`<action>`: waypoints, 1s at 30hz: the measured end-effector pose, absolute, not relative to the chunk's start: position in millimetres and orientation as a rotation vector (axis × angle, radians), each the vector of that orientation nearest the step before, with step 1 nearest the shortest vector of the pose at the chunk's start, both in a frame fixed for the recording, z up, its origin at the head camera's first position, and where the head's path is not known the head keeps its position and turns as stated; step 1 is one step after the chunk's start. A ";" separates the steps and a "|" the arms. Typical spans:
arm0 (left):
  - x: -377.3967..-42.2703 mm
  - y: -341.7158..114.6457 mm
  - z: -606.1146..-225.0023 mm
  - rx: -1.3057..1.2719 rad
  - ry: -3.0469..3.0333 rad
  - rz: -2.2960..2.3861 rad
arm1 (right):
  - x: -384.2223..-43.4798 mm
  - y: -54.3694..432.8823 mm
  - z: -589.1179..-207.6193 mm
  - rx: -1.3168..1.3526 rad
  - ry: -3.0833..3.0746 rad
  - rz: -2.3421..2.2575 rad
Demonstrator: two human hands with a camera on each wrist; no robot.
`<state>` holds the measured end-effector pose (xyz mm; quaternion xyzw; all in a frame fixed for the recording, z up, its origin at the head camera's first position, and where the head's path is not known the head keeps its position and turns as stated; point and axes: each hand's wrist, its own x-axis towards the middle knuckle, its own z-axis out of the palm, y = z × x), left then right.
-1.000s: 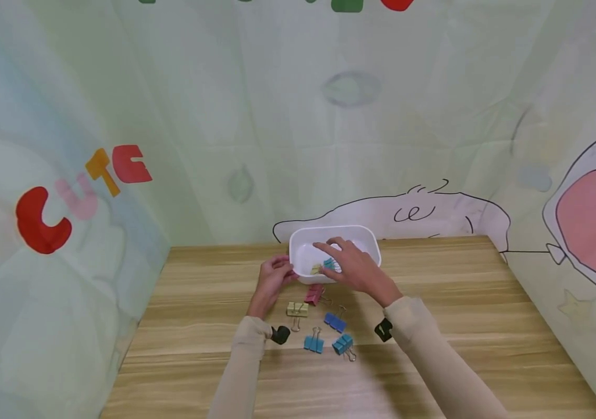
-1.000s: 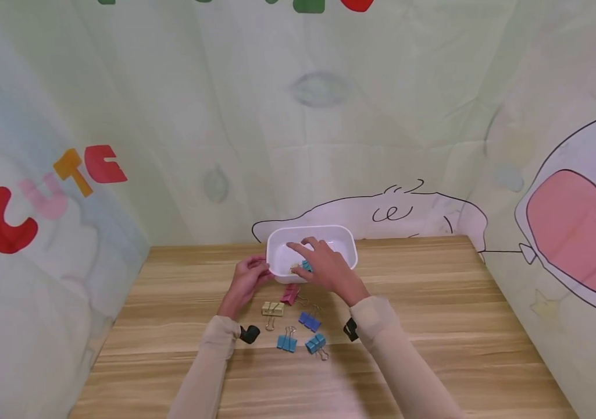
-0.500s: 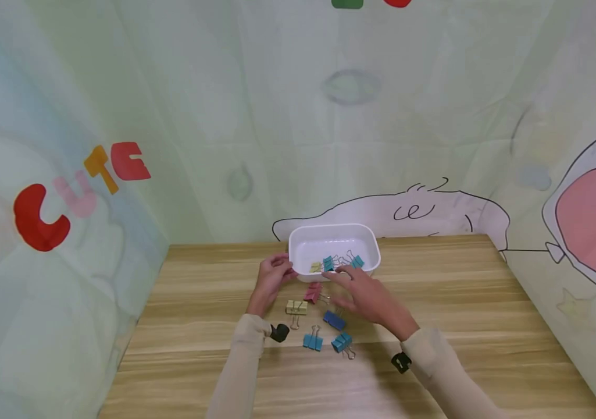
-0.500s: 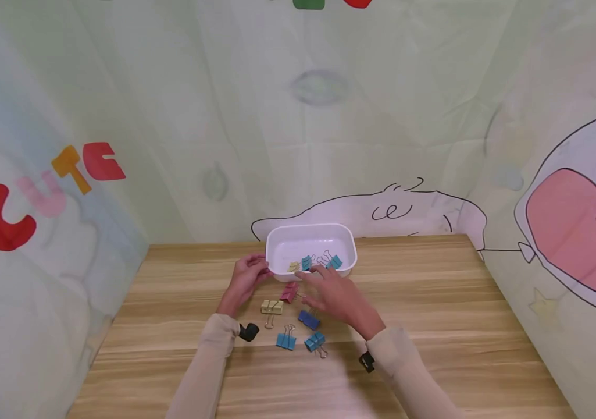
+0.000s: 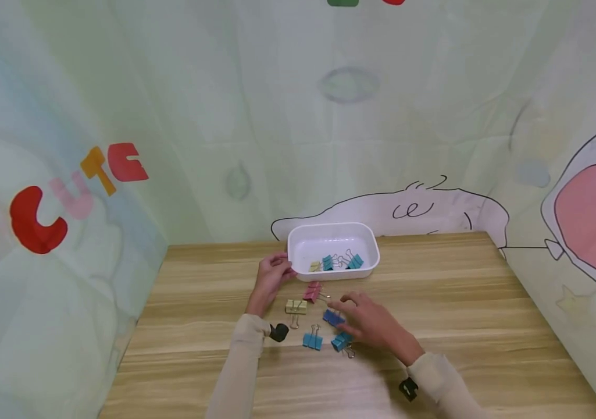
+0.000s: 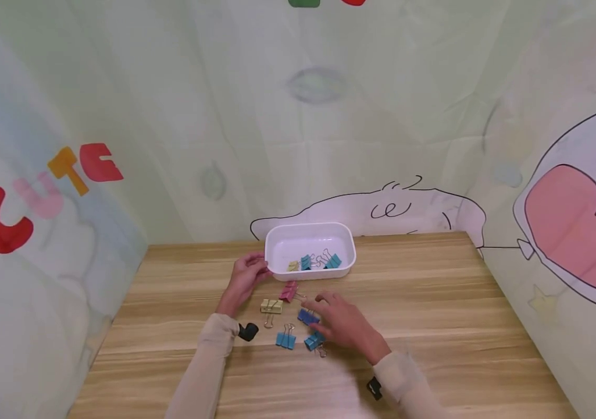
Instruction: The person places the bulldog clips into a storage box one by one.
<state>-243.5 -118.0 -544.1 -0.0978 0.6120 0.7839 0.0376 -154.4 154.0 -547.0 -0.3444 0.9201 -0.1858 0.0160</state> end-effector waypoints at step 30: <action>-242.1 -119.1 -543.9 -0.282 1.867 2.399 | -158.7 148.6 -563.3 -1.027 2.858 -0.617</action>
